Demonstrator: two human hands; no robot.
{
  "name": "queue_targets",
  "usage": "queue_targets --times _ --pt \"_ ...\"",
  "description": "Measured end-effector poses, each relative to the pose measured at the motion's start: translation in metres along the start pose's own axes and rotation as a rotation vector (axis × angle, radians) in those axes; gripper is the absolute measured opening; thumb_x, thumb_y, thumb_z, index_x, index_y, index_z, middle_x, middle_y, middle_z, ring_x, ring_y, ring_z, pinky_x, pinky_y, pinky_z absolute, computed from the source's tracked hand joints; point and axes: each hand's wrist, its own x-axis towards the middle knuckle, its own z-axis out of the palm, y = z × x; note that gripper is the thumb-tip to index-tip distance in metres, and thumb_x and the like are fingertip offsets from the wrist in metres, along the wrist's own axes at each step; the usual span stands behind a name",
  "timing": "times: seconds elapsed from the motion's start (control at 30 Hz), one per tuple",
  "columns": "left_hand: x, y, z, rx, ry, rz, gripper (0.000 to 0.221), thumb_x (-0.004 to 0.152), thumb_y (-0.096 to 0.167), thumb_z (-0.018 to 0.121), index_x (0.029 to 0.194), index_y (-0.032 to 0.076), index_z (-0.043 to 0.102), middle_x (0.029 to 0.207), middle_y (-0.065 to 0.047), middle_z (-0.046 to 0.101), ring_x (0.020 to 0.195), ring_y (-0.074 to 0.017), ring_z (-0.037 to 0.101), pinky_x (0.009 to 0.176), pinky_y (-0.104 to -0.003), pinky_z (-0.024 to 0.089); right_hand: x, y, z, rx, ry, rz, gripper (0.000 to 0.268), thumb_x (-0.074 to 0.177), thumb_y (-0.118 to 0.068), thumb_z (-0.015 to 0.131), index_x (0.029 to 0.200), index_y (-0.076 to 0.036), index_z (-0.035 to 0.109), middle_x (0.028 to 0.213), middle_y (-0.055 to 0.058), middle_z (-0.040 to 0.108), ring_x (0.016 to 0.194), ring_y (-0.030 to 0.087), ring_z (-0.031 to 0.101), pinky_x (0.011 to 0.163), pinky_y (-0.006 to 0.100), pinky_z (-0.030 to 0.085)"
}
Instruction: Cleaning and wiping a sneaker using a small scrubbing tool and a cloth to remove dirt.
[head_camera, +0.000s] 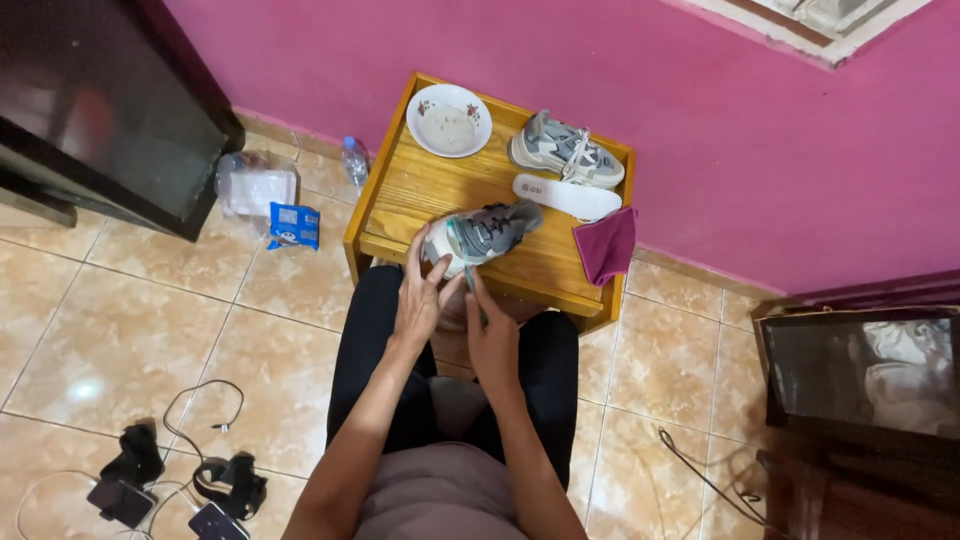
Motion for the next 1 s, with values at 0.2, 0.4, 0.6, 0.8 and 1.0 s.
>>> queue_targets --times 0.2,0.4,0.6,0.8,1.0 --pt "0.001 -0.002 -0.005 -0.031 0.015 0.017 0.04 0.088 0.022 0.081 0.117 0.023 0.052 0.153 -0.024 0.043 0.116 -0.0478 0.064 0.088 -0.049 0.061 -0.001 -0.002 -0.02 0.03 0.009 0.032 0.041 0.11 -0.022 0.049 0.151 -0.019 0.055 0.128 0.021 0.069 0.1 0.032 0.073 0.085 0.041 0.06" --pt "0.014 -0.006 -0.007 -0.053 -0.034 0.074 0.039 0.089 0.026 0.079 0.117 0.024 0.053 0.151 -0.025 0.044 0.117 -0.0474 0.064 0.093 -0.054 0.058 -0.009 -0.021 -0.015 0.109 -0.059 0.054 0.045 0.11 -0.023 0.047 0.154 -0.019 0.048 0.138 0.02 0.063 0.113 0.035 0.069 0.096 0.047 0.057" --pt "0.013 -0.011 -0.011 -0.036 -0.049 0.092 0.042 0.087 0.028 0.082 0.115 0.024 0.051 0.151 -0.023 0.043 0.119 -0.043 0.065 0.097 -0.05 0.056 0.021 0.01 -0.015 0.006 -0.029 0.037 0.043 0.111 -0.027 0.047 0.152 -0.015 0.053 0.134 0.02 0.066 0.088 0.02 0.075 0.081 0.037 0.061" --pt "0.018 -0.011 -0.01 -0.053 -0.027 0.152 0.047 0.085 0.027 0.083 0.115 0.022 0.047 0.148 -0.026 0.047 0.117 -0.0427 0.066 0.094 -0.05 0.056 -0.012 -0.039 -0.026 0.093 -0.061 0.092 0.044 0.11 -0.025 0.046 0.153 -0.018 0.05 0.133 0.021 0.067 0.113 0.037 0.068 0.096 0.05 0.056" --pt "0.02 -0.011 -0.009 -0.03 -0.059 0.136 0.038 0.089 0.027 0.079 0.113 0.021 0.05 0.149 -0.021 0.046 0.118 -0.0427 0.065 0.087 -0.048 0.061 0.013 -0.037 -0.033 -0.01 -0.064 0.043 0.044 0.109 -0.026 0.048 0.152 -0.021 0.052 0.12 0.023 0.072 0.101 0.037 0.073 0.083 0.047 0.06"
